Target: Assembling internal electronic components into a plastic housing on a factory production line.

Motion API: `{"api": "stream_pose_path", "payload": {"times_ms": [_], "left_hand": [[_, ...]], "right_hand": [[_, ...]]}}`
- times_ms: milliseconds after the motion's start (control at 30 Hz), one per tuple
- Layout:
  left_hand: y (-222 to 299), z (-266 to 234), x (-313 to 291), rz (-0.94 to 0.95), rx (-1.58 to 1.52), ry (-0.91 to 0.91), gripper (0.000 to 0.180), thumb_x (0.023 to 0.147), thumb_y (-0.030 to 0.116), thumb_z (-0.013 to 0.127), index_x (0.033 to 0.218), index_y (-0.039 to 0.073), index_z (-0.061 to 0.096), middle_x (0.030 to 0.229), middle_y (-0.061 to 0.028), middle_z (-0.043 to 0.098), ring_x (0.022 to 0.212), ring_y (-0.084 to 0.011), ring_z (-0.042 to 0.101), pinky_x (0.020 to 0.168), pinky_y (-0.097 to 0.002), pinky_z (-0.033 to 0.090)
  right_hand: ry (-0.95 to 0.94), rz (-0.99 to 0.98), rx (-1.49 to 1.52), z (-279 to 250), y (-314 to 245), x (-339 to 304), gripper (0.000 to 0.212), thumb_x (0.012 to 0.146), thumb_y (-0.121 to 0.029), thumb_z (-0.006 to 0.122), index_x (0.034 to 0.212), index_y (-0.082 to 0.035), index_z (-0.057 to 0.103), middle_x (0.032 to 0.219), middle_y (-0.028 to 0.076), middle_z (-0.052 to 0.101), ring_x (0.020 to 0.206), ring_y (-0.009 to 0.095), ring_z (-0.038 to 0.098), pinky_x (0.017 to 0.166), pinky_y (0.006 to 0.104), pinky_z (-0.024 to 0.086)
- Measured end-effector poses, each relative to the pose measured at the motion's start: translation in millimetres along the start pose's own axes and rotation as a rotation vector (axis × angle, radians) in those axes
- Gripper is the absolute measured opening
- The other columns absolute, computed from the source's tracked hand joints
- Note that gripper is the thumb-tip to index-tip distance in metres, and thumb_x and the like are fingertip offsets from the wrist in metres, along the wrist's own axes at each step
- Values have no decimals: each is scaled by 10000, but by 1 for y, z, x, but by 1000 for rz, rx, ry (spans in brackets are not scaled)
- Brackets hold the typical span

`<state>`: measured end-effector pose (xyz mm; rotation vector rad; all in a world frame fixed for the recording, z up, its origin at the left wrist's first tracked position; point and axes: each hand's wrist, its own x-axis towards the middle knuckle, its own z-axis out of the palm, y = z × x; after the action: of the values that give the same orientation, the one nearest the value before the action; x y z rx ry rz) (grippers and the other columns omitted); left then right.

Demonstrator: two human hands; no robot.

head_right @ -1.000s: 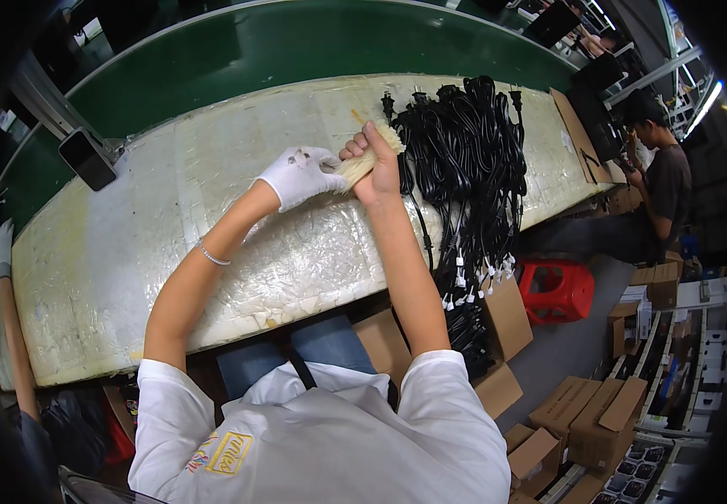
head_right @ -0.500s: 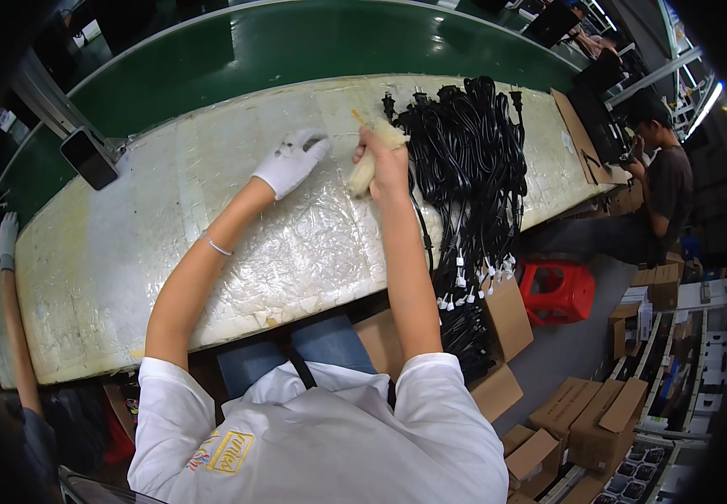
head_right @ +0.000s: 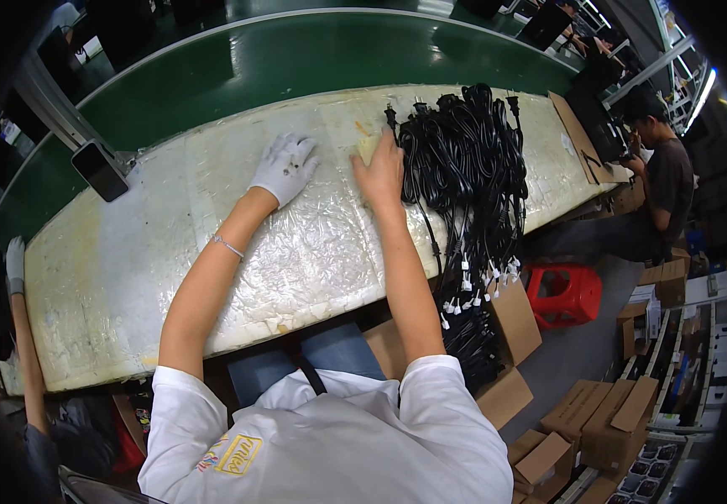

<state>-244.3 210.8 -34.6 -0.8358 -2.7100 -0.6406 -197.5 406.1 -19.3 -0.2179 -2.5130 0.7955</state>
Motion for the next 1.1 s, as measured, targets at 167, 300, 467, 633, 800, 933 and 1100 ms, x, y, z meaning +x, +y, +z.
{"api": "stream_pose_path", "payload": {"times_ms": [167, 300, 467, 633, 800, 933, 1100], "left_hand": [[-1, -4, 0, 9, -5, -13, 383, 947, 359, 481, 1232, 115, 560, 1337, -131, 518, 1310, -340, 409, 1101, -444, 297], [3, -9, 1, 15, -15, -16, 400, 953, 375, 501, 1255, 120, 557, 1334, -149, 525, 1302, -357, 421, 1114, -449, 289], [3, -11, 1, -4, -17, -56, 448, 955, 394, 496, 1314, 128, 521, 1373, -164, 496, 1327, -366, 395, 1130, -445, 269], [24, -31, -1, -35, -181, -206, 702, 882, 533, 552, 1435, 127, 403, 1469, -190, 391, 1396, -364, 306, 1165, -439, 215], [26, -25, -1, 177, -4, -329, 1003, 774, 669, 580, 1486, 31, 278, 1529, -212, 281, 1450, -333, 199, 1194, -421, 107], [31, -21, -1, 174, -4, -270, 1032, 743, 663, 628, 1473, 13, 297, 1520, -204, 302, 1439, -332, 231, 1189, -426, 133], [46, -7, -8, 66, -14, -149, 906, 871, 645, 488, 1482, 14, 264, 1516, -208, 310, 1425, -341, 262, 1180, -453, 150]], "right_hand": [[-20, 87, -4, -10, -16, -1, 728, 819, -351, 715, 1339, 59, 413, 1192, 341, 563, 1146, 444, 542, 964, 443, 438], [13, 265, 421, -19, 5, 10, 673, 965, -491, 465, 1270, 109, 499, 1214, 318, 576, 1179, 391, 551, 1007, 386, 411], [19, 317, 752, -13, 20, 15, 743, 1029, -515, 250, 1240, 146, 516, 1216, 283, 599, 1188, 347, 562, 1031, 363, 396], [-91, 368, 859, -23, 17, 13, 850, 993, -622, 188, 1338, 108, 453, 1345, 256, 513, 1277, 308, 483, 1105, 360, 323], [-80, 415, 1062, -30, 13, 14, 914, 962, -674, 174, 1342, 112, 444, 1381, 246, 482, 1315, 311, 439, 1128, 370, 289], [-26, 432, 1220, -33, 16, 17, 980, 925, -731, 174, 1345, 114, 438, 1403, 244, 458, 1358, 316, 380, 1151, 399, 245], [112, 393, 1369, -33, 13, 18, 978, 918, -742, 177, 1289, 104, 498, 1374, 224, 494, 1308, 303, 416, 1127, 395, 266]]}}
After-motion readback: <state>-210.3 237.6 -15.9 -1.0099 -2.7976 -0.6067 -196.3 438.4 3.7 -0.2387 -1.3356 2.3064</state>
